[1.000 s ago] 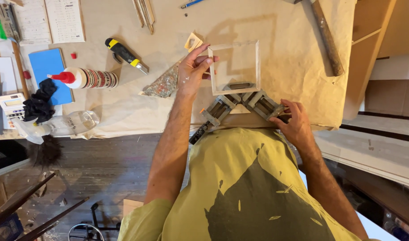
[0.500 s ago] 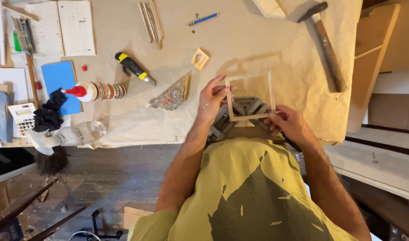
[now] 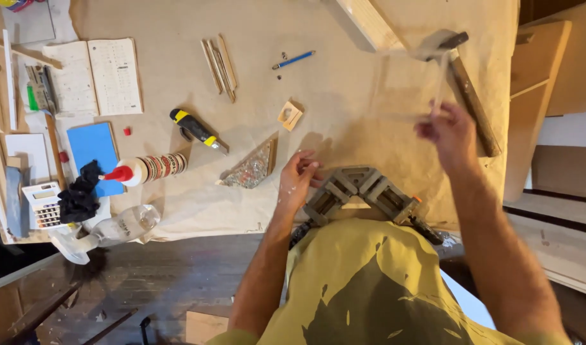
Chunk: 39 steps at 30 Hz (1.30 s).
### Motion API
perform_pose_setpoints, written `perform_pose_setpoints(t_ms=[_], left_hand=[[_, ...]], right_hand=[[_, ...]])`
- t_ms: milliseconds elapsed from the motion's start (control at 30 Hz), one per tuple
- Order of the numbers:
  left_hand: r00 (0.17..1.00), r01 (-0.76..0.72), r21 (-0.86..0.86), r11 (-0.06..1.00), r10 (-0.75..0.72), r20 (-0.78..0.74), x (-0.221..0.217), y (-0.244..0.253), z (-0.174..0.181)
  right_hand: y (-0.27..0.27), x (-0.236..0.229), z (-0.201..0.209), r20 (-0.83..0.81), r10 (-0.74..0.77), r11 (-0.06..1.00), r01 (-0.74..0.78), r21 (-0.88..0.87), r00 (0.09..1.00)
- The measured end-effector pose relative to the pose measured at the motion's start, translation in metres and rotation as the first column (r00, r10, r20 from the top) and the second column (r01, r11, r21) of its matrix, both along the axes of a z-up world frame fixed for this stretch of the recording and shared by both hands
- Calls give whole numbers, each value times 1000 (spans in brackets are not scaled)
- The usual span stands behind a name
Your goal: Assembling a small wooden frame by measuring, applying glue, and using a corner clamp to secure the joints.
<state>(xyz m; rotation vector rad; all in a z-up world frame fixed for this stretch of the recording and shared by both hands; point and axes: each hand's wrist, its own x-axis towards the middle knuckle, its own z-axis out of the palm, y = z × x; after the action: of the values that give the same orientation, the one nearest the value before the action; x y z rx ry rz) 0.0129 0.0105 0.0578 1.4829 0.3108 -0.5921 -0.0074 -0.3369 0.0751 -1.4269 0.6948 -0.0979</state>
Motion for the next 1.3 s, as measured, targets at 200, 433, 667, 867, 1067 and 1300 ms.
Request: perform_pose_setpoints(t_ms=[200,433,667,867,1067,1300], left_hand=[[973,195,202,960,-163,-166,7,0,8],[973,120,126,985,-91,-214,6,3,-1],[965,147,120,982,-116,-235,21,5,12],[989,42,111,993,-25,-145,44,15,24],[930,-368,-194,910,357,-90,65,19,14],[991,-131,-195,972,129,-24,20,2,-30]], right_hand=[[14,128,8,26,55,993,-58,107,998],[82,281,-42,-16,-78,833,74,548,997],[118,352,-46,-178,-97,878,168,449,979],[100,280,-44,139,40,900,-96,425,989],[68,76,-19,168,377,793,-411,449,911],[81,-31,40,-42,177,884,-140,447,983]])
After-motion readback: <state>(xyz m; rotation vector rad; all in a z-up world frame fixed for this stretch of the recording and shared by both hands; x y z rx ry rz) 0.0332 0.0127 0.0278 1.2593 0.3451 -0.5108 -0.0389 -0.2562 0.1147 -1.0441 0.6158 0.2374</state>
